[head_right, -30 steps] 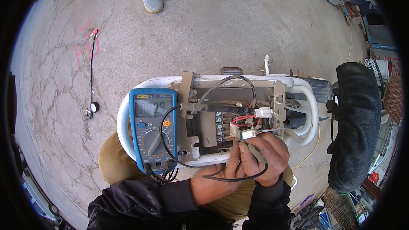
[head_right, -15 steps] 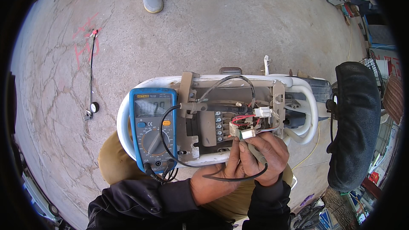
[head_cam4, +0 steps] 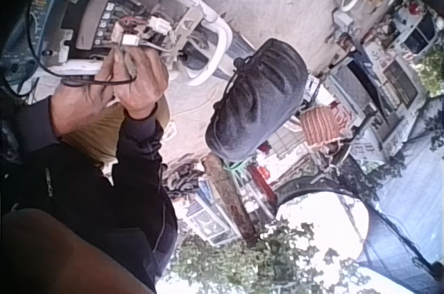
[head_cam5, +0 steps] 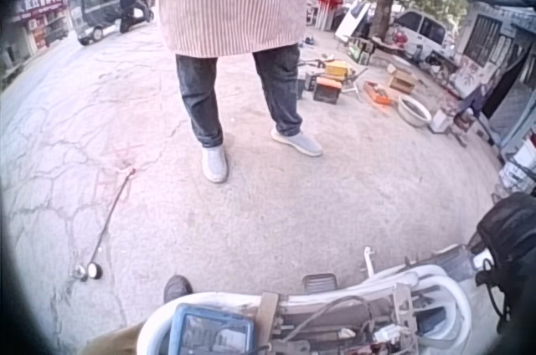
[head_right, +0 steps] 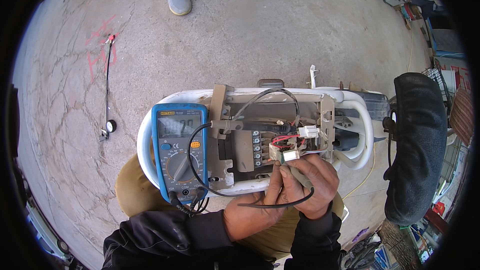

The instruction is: The person uses a multimeter to test the electrical components of an electric scooter. They connect the multimeter probes to various wires and connectors under the seat, checking for continuity and voltage readings.

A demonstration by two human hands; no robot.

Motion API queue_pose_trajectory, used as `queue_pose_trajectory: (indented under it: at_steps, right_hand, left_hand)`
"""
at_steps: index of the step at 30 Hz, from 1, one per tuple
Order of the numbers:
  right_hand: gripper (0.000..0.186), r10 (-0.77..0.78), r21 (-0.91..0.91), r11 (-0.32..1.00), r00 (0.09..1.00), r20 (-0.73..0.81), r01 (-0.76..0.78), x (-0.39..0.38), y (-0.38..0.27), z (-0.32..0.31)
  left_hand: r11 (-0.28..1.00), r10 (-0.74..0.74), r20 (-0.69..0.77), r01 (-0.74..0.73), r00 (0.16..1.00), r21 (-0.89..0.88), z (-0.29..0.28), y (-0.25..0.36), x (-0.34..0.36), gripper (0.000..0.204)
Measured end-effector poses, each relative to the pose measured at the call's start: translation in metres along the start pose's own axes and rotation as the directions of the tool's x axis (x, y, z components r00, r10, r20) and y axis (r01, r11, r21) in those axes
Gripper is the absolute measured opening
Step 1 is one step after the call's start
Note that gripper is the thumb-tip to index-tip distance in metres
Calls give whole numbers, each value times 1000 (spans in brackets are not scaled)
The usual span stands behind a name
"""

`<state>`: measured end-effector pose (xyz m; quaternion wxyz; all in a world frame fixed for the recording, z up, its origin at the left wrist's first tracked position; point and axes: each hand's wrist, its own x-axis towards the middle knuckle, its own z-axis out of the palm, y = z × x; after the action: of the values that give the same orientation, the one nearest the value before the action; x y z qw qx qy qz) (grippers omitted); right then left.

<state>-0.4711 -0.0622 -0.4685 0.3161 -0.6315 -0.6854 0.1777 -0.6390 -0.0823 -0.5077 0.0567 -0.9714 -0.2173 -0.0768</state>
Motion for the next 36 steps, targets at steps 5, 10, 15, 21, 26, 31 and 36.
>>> queue_pose_trajectory:
  at_steps: [5, 10, 15, 21, 26, 31, 36]
  right_hand:
    - [26, -15, 6, 1000, 1000, 9, 15, 1, -1, 0]
    - [27, -17, 22, 1000, 1000, 9, 17, 1, 0, 0]
    - [28, -2, 29, 1000, 1000, 18, 2, 1, 0, -1]
    - [28, -27, 23, 999, 1000, 10, 27, 1, 0, 0]
    - [25, -17, 9, 1000, 1000, -5, 17, 1, -1, 1]
    - [23, -6, 1, 1000, 1000, -16, 6, 1, -1, 2]
    - [21, 12, -15, 1000, 1000, -8, -12, -1, -1, 0]
  left_hand:
    - [998, -61, -7, 60, 998, -30, 2, 4, 2, 42]
    - [1000, -27, -12, 27, 1000, -14, -1, -1, 1, 42]
    - [1000, -4, -12, 4, 1000, 25, -5, -6, 3, 41]
    - [999, -5, -22, 6, 1000, 42, -1, -2, 2, 38]
    - [999, -36, 6, 36, 999, 10, 5, 5, 2, 37]
    - [1000, -20, 4, 20, 1000, -16, 2, 3, 0, 41]
    - [990, -62, 21, 64, 998, -129, -4, -1, -1, 46]
